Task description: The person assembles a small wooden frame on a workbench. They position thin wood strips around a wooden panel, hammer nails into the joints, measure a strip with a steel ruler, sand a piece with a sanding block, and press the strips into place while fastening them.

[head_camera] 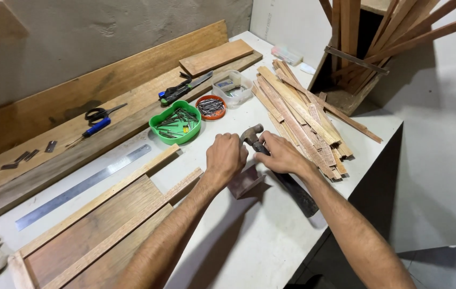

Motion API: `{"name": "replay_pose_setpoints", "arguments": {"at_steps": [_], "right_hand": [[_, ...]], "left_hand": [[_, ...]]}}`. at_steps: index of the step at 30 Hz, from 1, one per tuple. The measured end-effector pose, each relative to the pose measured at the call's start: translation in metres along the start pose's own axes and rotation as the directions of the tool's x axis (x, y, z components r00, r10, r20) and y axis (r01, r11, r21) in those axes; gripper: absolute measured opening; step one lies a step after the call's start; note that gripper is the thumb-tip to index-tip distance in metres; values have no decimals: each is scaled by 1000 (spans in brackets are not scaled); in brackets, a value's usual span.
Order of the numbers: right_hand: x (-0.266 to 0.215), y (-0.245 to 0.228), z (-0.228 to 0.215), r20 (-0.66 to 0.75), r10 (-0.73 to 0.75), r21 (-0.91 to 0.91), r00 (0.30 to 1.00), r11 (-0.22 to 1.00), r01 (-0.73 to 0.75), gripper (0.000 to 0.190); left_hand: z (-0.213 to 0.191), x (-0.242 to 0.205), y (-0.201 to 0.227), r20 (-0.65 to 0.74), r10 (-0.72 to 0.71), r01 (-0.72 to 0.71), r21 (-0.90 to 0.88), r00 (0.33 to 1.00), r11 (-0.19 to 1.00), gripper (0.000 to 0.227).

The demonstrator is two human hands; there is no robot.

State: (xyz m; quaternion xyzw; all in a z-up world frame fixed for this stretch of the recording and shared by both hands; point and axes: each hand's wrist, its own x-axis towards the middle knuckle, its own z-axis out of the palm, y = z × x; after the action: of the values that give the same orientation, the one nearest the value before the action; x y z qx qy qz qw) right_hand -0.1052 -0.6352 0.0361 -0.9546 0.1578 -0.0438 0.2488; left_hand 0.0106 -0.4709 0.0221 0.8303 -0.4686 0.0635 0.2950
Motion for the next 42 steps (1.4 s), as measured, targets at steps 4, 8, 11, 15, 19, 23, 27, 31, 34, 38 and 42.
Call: {"name": "replay_pose_setpoints", "arguments": {"at_steps": [4, 8, 11, 15, 19, 23, 27, 31, 34, 38, 42], "right_hand": [[-28, -57, -17, -96, -56, 5, 994, 998, 56, 40], [-44, -102, 4, -250, -210, 65, 945, 970, 233, 34], [-54, -151, 15, -265, -274, 111, 925, 944, 311, 36], [-56, -216, 27, -239, -342, 206, 909, 897, 392, 30], [-53, -277, 44, -213, -456, 238, 864, 833, 499, 36], [-51, -333, 59, 13, -423, 414, 906, 827, 380, 31], [-47, -374, 84, 177, -433, 520, 884, 804, 289, 36], [-32, -399, 114, 287, -419, 426, 861, 861, 277, 35], [-19, -407, 137, 349, -386, 368, 854, 895, 254, 38], [-3, -404, 165, 393, -384, 445, 835, 874, 193, 41], [-2, -405, 176, 402, -405, 523, 821, 838, 157, 43]], "left_hand": [[-63, -19, 18, -137, 29, -29, 0, 990, 1000, 27], [-119, -47, 15, -181, -36, 36, -5, 983, 999, 35], [-163, -75, 4, -210, -72, 74, 0, 975, 997, 39], [-227, -118, -11, -283, -73, 57, -67, 956, 996, 49], [-271, -165, -50, -346, -140, 89, -159, 928, 983, 43], [-300, -221, -99, -444, -230, 184, -144, 866, 972, 31], [-311, -276, -148, -477, -390, 390, -105, 787, 915, 26], [-299, -314, -192, -423, -555, 551, -145, 716, 822, 26], [-283, -333, -217, -278, -702, 694, -143, 656, 705, 33], [-263, -348, -235, -124, -696, 676, -168, 707, 717, 57], [-246, -358, -249, -134, -660, 621, -244, 739, 745, 59]]}}
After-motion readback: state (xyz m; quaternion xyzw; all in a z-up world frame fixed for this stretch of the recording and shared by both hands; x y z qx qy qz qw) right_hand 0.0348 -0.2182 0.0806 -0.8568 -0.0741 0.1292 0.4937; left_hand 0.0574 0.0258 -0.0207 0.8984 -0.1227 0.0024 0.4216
